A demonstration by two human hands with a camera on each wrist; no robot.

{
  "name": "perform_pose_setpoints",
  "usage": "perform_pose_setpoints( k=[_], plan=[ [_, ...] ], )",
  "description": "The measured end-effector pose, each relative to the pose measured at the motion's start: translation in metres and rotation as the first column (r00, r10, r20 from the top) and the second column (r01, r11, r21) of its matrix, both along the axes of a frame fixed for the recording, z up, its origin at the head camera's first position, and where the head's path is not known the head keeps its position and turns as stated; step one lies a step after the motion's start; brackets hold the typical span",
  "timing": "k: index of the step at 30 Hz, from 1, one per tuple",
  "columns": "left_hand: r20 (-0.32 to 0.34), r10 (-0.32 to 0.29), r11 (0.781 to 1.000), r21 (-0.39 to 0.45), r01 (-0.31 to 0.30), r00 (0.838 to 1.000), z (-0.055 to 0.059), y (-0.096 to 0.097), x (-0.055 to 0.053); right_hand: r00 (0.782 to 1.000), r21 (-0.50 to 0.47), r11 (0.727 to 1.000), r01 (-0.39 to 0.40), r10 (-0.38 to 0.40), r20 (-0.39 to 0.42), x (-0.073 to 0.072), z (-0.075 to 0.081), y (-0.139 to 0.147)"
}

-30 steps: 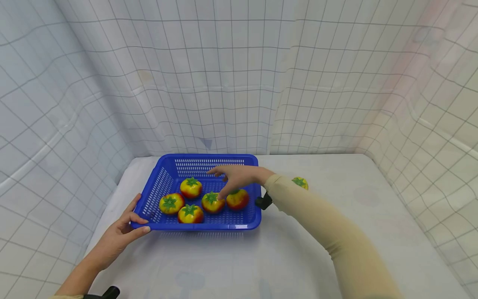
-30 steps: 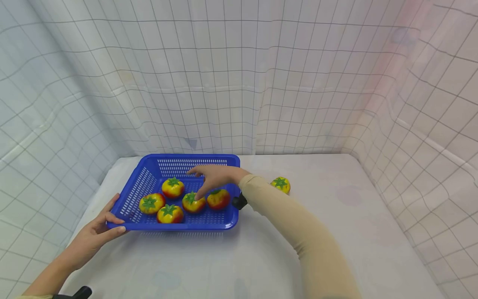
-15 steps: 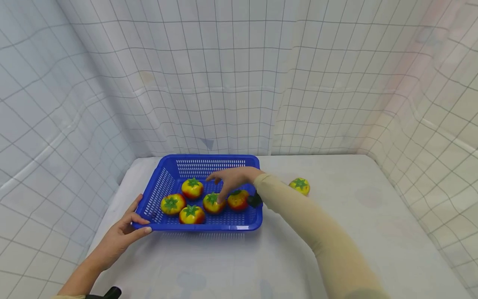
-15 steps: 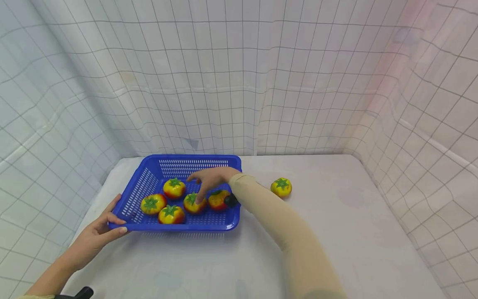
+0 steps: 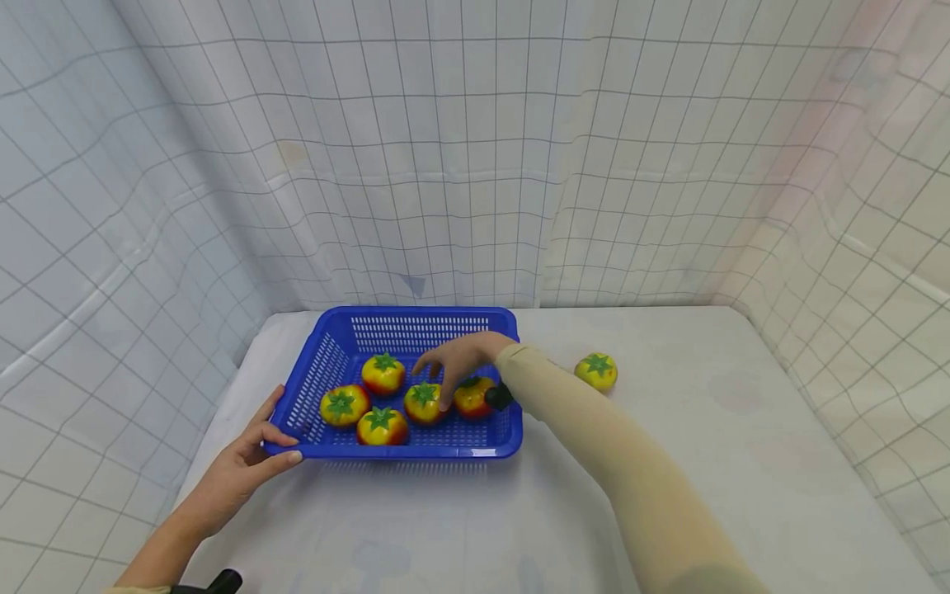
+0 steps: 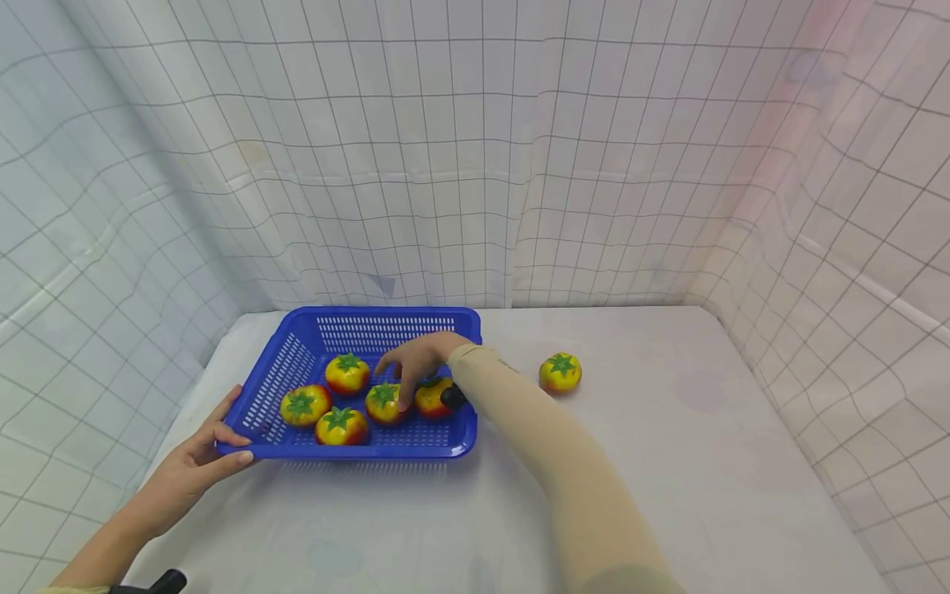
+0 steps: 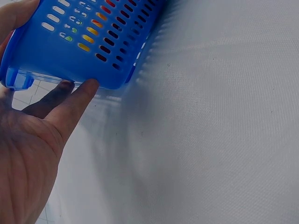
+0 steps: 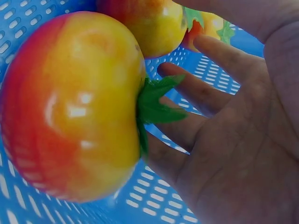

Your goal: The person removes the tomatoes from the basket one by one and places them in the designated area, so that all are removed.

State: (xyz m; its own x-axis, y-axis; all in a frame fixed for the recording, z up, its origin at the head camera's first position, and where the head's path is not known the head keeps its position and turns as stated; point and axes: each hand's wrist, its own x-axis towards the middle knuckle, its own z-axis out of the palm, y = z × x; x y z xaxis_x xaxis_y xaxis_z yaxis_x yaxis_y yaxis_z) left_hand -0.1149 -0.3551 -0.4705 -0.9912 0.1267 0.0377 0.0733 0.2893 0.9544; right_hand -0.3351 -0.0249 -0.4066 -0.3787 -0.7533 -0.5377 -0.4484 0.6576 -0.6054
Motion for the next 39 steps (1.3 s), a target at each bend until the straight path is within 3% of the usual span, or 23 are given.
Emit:
perform_pose_setpoints(
  k=[10, 19, 39],
  plan=[
    [0.002, -0.004, 1.000, 0.008, 0.004, 1.000, 0.000, -0.001, -0.001, 1.000, 0.019, 0.999, -0.026, 0.025, 0.018, -0.001, -0.008, -0.006],
    [0.027, 0.015, 1.000, -0.022, -0.014, 1.000, -0.002, -0.004, 0.001, 0.999, 0.040, 0.999, 0.003, -0.004, 0.037, 0.002, -0.012, -0.009],
    [0.002, -0.004, 1.000, 0.004, 0.004, 1.000, -0.001, -0.001, -0.002, 0.999, 0.040, 0.998, 0.042, -0.044, 0.031, 0.004, -0.013, -0.009]
  ],
)
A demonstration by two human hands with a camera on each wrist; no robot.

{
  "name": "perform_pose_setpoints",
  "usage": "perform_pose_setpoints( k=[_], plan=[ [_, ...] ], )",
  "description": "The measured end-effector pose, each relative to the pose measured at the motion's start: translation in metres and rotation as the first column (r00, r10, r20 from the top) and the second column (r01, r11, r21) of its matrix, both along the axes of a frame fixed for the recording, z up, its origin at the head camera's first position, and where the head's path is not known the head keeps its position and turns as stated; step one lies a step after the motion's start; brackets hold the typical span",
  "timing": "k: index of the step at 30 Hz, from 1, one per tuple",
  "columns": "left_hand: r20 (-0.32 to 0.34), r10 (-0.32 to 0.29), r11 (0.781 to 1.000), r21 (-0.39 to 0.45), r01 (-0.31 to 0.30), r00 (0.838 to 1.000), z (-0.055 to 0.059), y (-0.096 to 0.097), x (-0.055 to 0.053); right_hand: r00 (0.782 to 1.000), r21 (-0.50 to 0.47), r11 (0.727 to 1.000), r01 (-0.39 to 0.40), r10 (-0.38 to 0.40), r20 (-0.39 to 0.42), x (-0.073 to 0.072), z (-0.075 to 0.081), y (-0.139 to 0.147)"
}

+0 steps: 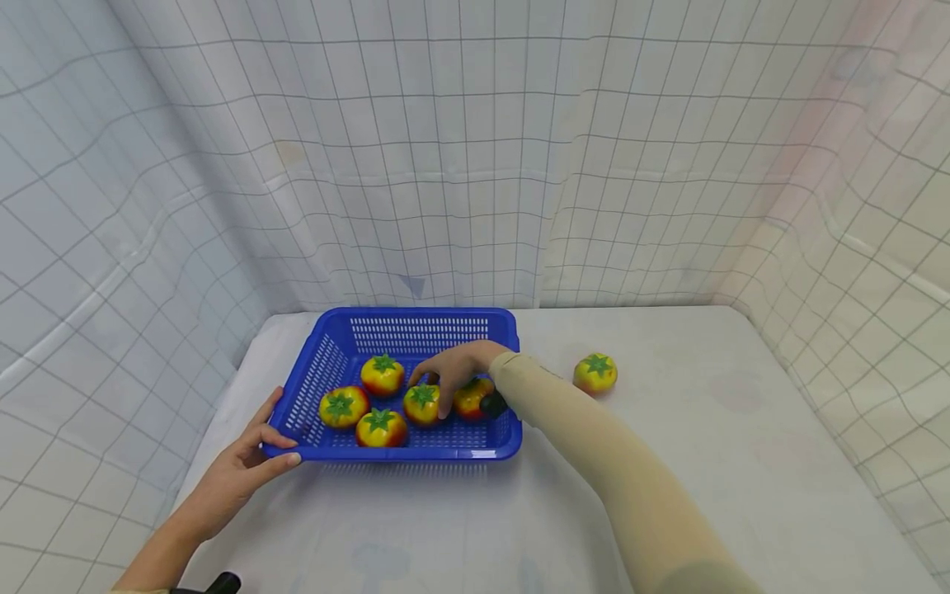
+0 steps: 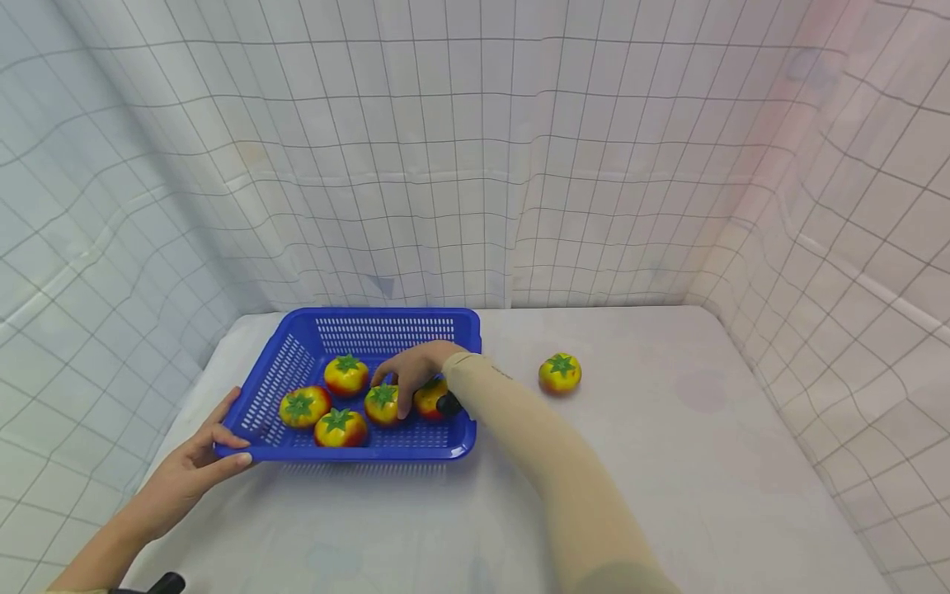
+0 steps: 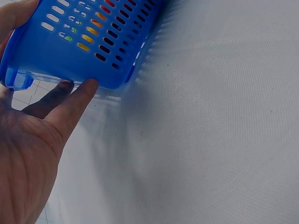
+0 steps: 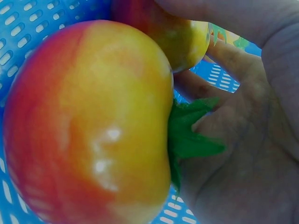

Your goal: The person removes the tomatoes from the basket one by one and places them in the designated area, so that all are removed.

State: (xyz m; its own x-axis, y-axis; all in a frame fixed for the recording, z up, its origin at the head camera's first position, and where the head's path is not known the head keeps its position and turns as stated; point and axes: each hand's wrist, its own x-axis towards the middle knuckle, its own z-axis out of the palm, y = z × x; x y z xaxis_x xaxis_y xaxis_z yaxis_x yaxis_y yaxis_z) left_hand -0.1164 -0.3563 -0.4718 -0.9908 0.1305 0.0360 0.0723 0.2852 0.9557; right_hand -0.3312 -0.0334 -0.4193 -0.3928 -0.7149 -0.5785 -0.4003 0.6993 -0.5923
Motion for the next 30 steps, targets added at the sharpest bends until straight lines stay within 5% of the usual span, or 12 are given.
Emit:
perform_pose_setpoints(
  k=[18, 30],
  plan=[
    [-0.003, -0.010, 1.000, 0.017, 0.010, 1.000, 0.000, 0.001, 0.000, 1.000, -0.031, 0.999, -0.006, 0.006, 0.005, -0.001, 0.000, 0.001],
    [0.021, 0.010, 1.000, -0.008, -0.010, 1.000, -0.003, -0.001, -0.001, 0.999, -0.162, 0.987, -0.019, 0.012, -0.047, -0.004, 0.016, 0.014]
  ],
)
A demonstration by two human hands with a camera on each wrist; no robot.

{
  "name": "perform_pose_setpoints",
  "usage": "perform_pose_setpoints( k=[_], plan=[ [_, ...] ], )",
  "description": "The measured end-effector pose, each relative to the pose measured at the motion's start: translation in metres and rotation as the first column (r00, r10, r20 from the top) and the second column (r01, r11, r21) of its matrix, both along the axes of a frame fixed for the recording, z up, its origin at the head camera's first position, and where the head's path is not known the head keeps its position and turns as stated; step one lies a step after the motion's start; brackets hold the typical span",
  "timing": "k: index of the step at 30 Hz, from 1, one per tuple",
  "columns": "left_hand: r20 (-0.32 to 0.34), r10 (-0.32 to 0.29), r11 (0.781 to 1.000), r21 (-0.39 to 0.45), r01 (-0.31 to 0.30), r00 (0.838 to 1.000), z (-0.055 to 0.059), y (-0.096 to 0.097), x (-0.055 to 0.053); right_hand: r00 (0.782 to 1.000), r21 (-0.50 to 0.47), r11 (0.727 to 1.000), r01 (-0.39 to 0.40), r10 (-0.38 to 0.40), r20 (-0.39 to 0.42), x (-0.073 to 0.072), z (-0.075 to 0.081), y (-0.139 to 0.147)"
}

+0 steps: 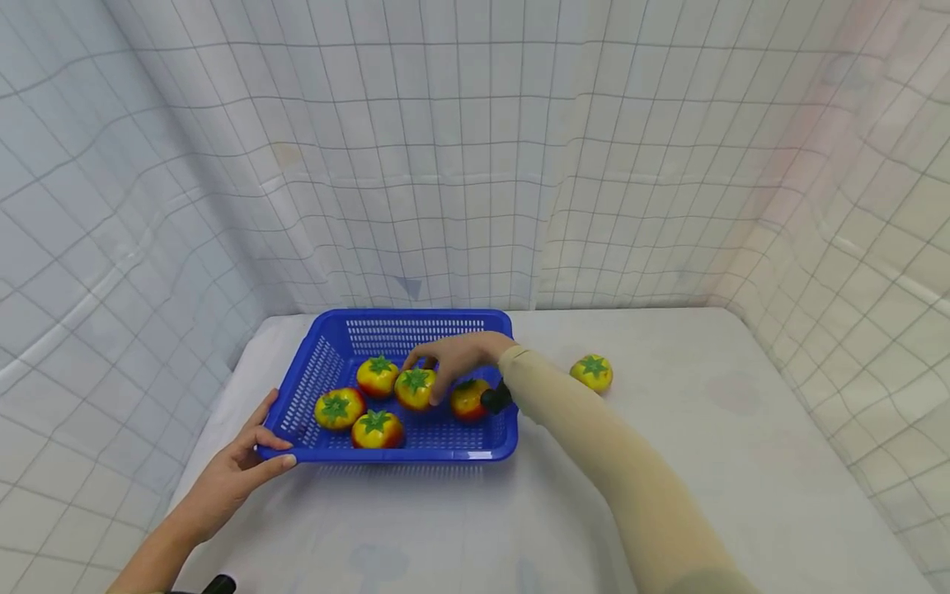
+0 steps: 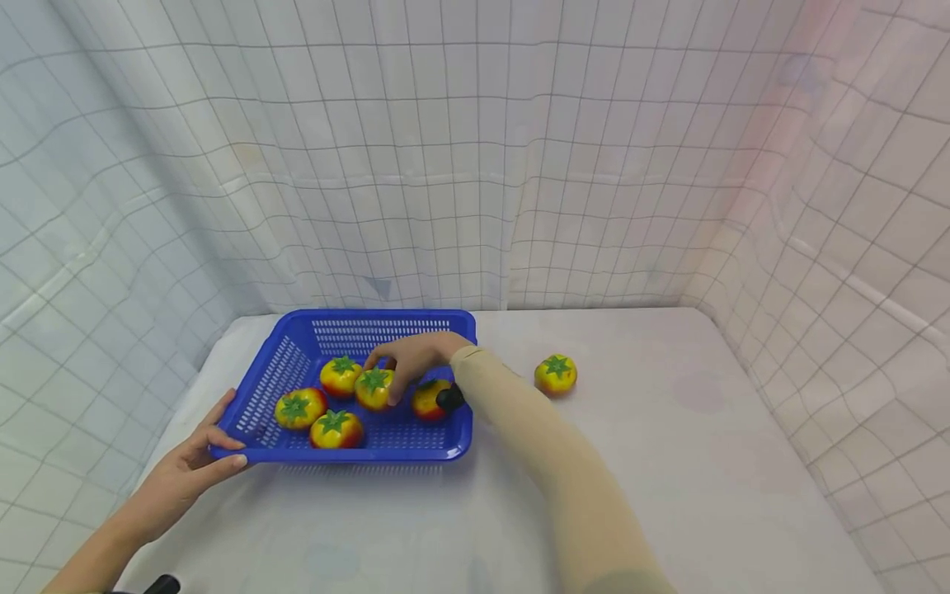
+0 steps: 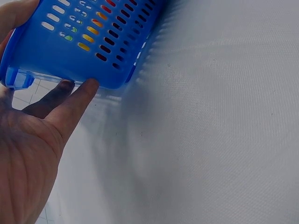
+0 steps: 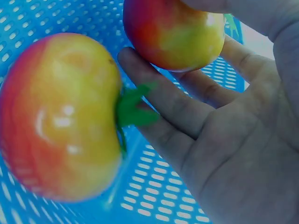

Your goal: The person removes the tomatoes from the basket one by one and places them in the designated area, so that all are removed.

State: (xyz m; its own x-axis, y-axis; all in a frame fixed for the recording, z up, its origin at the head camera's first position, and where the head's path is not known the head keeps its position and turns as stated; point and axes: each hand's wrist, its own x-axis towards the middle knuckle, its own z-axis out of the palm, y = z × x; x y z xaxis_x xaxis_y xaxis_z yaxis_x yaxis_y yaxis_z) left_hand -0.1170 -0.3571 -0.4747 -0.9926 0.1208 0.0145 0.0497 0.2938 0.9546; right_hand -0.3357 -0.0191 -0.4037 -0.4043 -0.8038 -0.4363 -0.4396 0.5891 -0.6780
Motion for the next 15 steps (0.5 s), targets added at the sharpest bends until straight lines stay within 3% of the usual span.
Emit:
perform_pose_setpoints(
  k=[5, 15],
  plan=[
    [-0.003, -0.003, 1.000, 0.006, 0.003, 1.000, 0.001, 0.001, 0.000, 0.999, -0.054, 0.998, 0.017, -0.018, -0.026, 0.000, 0.014, 0.013],
    [0.002, -0.002, 1.000, 0.009, 0.002, 1.000, 0.003, 0.001, 0.001, 0.997, -0.157, 0.985, 0.075, -0.075, 0.008, 0.000, 0.037, 0.047]
  ],
)
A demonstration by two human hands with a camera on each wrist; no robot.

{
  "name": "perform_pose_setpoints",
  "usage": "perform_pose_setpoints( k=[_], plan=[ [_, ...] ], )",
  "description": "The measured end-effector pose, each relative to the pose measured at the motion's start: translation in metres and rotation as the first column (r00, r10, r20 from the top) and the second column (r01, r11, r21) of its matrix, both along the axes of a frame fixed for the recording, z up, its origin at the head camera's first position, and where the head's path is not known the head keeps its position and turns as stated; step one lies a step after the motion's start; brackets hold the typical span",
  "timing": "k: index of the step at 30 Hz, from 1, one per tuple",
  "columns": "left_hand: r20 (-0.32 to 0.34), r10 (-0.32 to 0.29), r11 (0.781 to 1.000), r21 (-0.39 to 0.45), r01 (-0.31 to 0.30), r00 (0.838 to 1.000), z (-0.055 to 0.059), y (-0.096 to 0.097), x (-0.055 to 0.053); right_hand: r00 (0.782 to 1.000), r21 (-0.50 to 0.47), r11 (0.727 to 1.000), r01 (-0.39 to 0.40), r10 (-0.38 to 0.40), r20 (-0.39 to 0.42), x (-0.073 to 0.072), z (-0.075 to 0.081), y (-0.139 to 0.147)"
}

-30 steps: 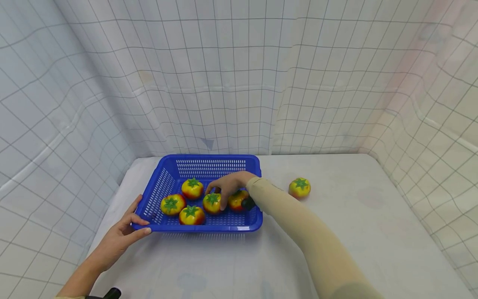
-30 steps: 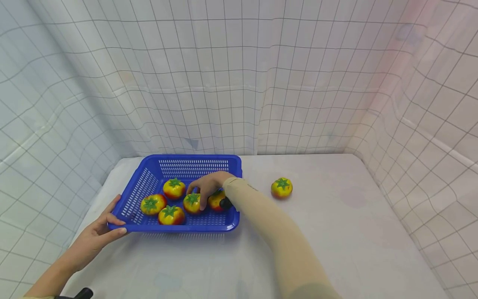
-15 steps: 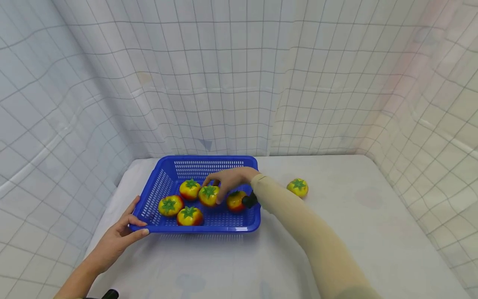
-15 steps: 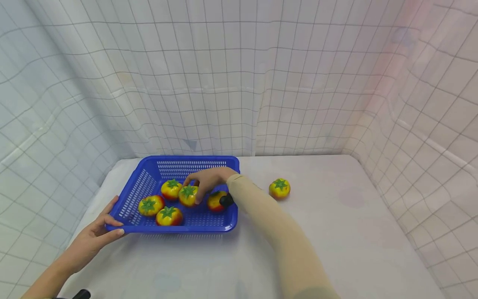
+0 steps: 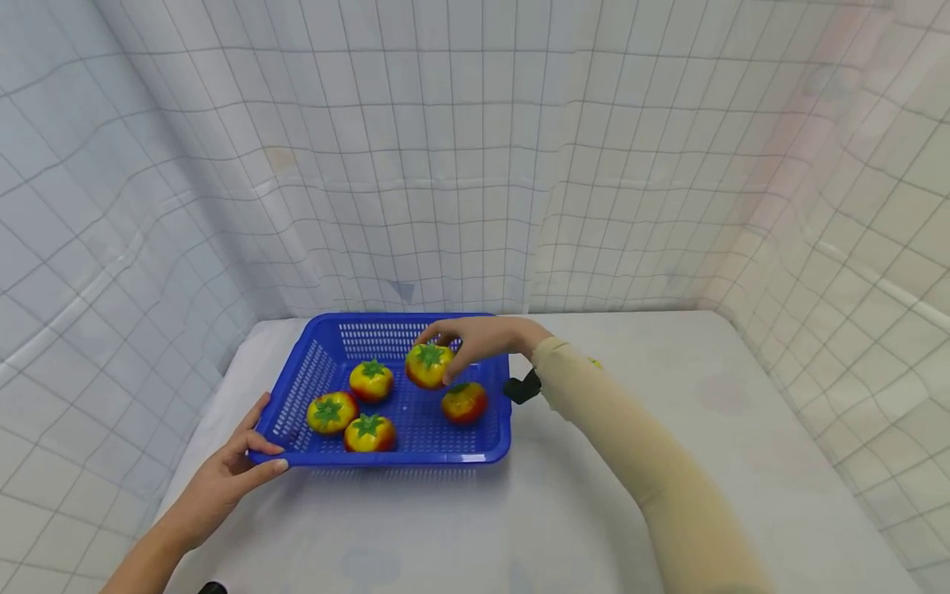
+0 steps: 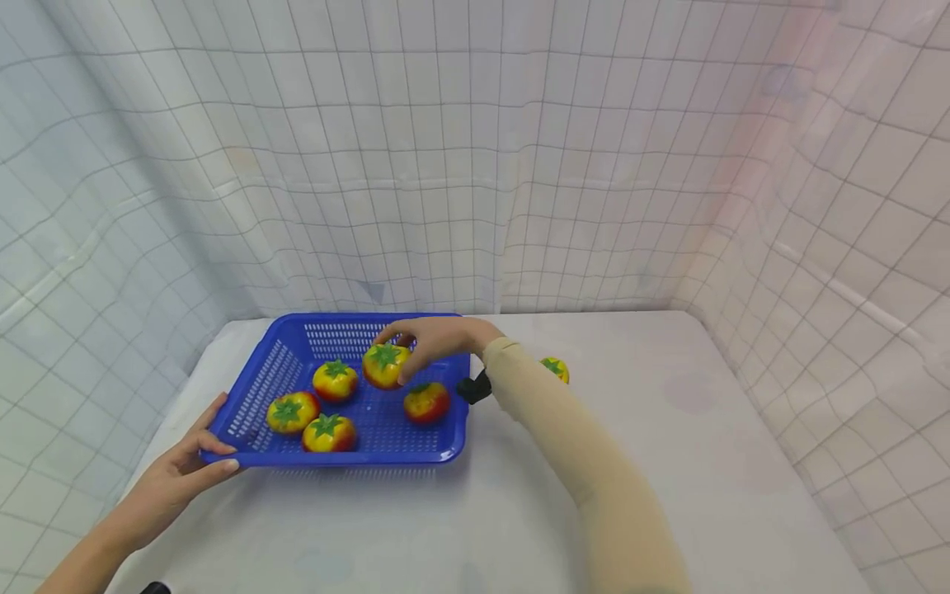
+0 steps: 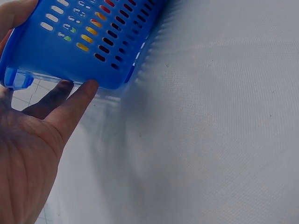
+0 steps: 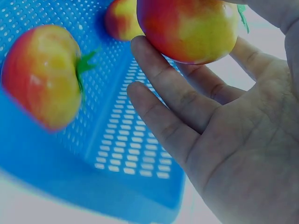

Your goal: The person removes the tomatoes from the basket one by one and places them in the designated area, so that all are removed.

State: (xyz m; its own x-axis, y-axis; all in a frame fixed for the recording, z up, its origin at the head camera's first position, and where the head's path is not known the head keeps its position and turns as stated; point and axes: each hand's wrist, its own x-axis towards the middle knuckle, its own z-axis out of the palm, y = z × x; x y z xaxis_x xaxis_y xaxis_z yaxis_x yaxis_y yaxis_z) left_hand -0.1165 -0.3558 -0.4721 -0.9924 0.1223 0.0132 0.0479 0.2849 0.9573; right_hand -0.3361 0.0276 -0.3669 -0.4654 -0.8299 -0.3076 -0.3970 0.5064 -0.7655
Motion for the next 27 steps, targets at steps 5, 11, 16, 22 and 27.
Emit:
perform_pose_setpoints(
  k=[5, 11, 16, 22, 27],
  plan=[
    [-0.004, 0.006, 1.000, -0.012, -0.006, 1.000, -0.001, -0.001, 0.000, 0.999, -0.042, 0.999, 0.029, -0.028, 0.018, -0.002, 0.008, 0.024],
    [-0.021, -0.001, 1.000, -0.030, 0.000, 1.000, -0.002, -0.002, 0.002, 0.996, -0.072, 0.994, 0.082, -0.080, 0.034, -0.004, 0.015, 0.058],
    [-0.022, -0.008, 1.000, -0.016, 0.008, 1.000, -0.002, -0.001, 0.002, 0.991, -0.085, 0.988, 0.132, -0.129, 0.042, -0.004, 0.016, 0.087],
    [-0.014, -0.011, 1.000, -0.009, 0.011, 1.000, -0.002, -0.001, 0.002, 0.979, -0.073, 0.977, 0.201, -0.198, 0.050, -0.006, 0.015, 0.116],
    [0.002, -0.007, 1.000, -0.005, 0.007, 1.000, -0.002, -0.001, 0.001, 0.969, -0.061, 0.968, 0.243, -0.240, 0.049, -0.006, 0.015, 0.137]
  ],
)
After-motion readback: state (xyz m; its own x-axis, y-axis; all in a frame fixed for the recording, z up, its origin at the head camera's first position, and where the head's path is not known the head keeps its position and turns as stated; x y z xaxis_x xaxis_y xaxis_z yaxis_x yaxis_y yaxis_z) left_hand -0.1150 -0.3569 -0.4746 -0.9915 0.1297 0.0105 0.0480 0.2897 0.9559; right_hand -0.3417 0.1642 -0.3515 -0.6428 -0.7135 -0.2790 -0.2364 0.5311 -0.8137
